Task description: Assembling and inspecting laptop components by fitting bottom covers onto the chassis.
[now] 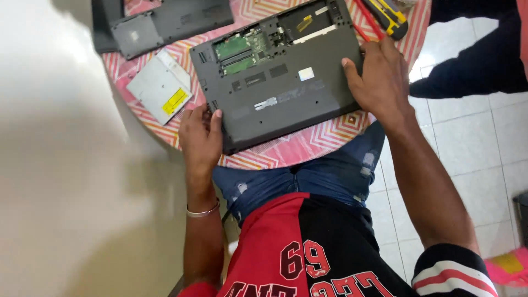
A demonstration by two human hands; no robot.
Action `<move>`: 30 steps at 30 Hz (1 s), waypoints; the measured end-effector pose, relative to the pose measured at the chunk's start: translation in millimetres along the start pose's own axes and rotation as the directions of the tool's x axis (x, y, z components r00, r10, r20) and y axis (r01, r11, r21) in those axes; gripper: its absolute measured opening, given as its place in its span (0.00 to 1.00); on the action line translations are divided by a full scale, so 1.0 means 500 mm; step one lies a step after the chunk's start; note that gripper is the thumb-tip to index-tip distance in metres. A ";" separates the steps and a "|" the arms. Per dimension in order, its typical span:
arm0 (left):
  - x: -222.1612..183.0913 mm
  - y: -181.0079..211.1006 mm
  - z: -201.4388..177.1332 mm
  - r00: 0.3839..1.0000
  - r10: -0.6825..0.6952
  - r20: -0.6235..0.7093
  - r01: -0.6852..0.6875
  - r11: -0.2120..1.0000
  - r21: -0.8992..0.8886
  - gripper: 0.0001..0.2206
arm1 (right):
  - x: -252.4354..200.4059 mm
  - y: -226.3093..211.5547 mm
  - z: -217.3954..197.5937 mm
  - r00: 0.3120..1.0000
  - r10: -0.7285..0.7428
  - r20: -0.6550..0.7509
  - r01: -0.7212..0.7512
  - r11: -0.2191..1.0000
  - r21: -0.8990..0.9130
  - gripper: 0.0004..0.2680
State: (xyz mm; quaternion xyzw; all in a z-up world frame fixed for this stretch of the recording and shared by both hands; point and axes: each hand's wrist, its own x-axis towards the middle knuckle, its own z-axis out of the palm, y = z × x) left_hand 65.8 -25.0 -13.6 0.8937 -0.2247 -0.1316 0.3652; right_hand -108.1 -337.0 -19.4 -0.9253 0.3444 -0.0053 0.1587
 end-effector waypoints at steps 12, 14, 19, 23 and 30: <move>0.019 -0.026 -0.006 0.999 -0.048 -0.006 0.045 0.967 -0.252 0.13 | 0.013 -0.020 0.049 0.976 0.079 -0.203 -0.031 0.973 0.229 0.12; 0.016 -0.007 -0.017 0.995 -0.096 0.028 0.100 0.966 -0.238 0.13 | 0.013 -0.011 0.054 0.962 0.049 -0.268 0.019 0.970 0.243 0.12; -0.001 0.010 -0.019 0.985 -0.160 0.058 0.169 0.950 -0.261 0.14 | 0.002 -0.012 0.044 0.912 -0.048 -0.408 0.171 0.947 0.270 0.11; -0.012 -0.006 -0.010 0.994 -0.096 0.051 0.107 0.934 -0.340 0.13 | 0.004 0.001 0.064 0.918 -0.026 -0.397 0.136 0.958 0.251 0.11; -0.023 -0.009 0.003 0.992 -0.125 0.034 0.129 0.941 -0.313 0.13 | 0.017 0.012 0.070 0.946 -0.027 -0.324 0.090 0.979 0.180 0.10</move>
